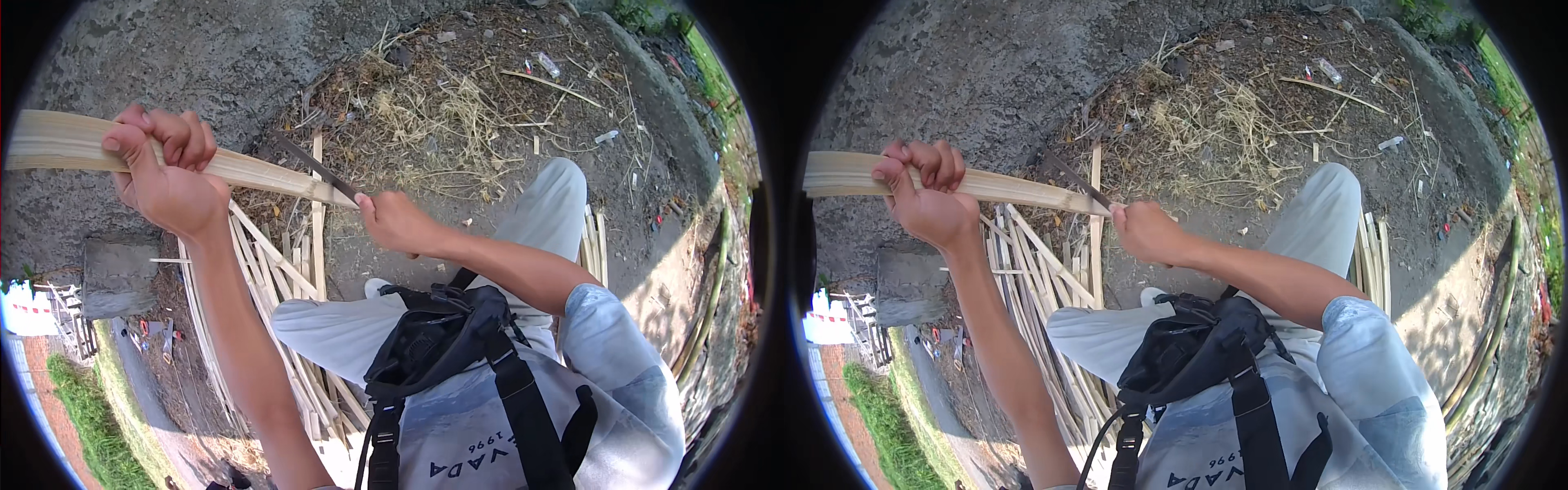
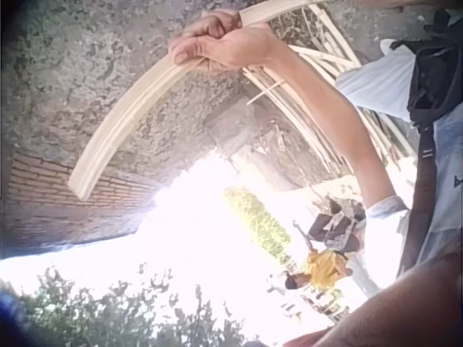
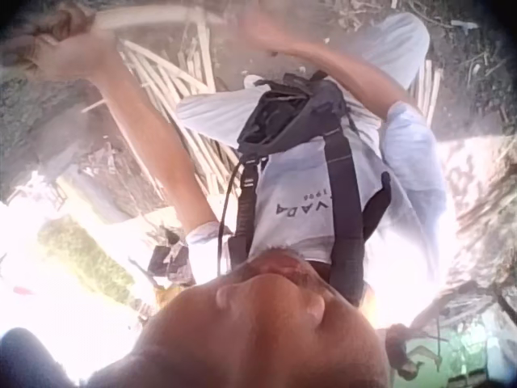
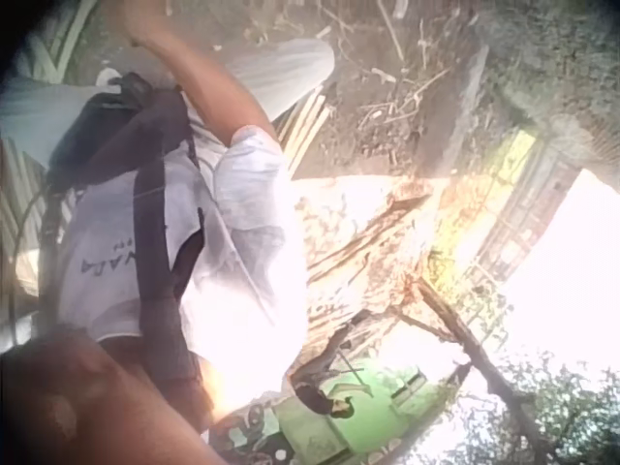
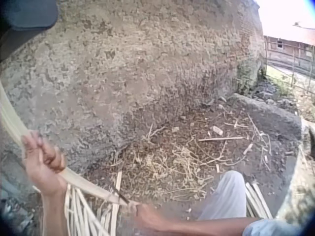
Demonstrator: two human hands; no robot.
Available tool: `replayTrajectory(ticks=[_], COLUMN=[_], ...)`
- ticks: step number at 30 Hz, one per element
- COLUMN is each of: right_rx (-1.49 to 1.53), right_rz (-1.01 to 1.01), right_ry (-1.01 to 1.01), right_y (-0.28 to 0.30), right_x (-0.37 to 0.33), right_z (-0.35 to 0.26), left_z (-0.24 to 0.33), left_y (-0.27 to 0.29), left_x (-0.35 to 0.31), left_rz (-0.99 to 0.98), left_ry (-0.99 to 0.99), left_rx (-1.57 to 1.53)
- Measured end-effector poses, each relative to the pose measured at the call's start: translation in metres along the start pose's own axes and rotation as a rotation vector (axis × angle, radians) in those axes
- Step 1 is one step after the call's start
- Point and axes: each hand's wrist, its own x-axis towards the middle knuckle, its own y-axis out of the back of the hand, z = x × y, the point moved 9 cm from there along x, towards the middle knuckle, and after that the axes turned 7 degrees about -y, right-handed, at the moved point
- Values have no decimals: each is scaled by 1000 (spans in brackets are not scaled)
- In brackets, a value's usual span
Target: The person scrapes the outer layer of a long bamboo strip with a machete to smooth the surface.
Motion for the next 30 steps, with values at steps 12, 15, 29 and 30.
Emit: replayTrajectory(ticks=[12, 15, 29, 30], right_rx=[-14, -41, -80, -44], right_rz=[-83, -108, 78, 136], right_ry=[-255, -224, 159, 267], right_y=[-16, 0, -4, -2], right_x=[45, 28, 14, 4], right_z=[94, 51, 3, -12], left_z=[-14, -18, -12, -8], left_y=[11, 19, 19, 16], left_x=[-5, -2, 0, 0], left_rz=[-54, -11, -27, -12], left_ry=[56, 53, 56, 47], left_rx=[-104, -116, -94, -91])
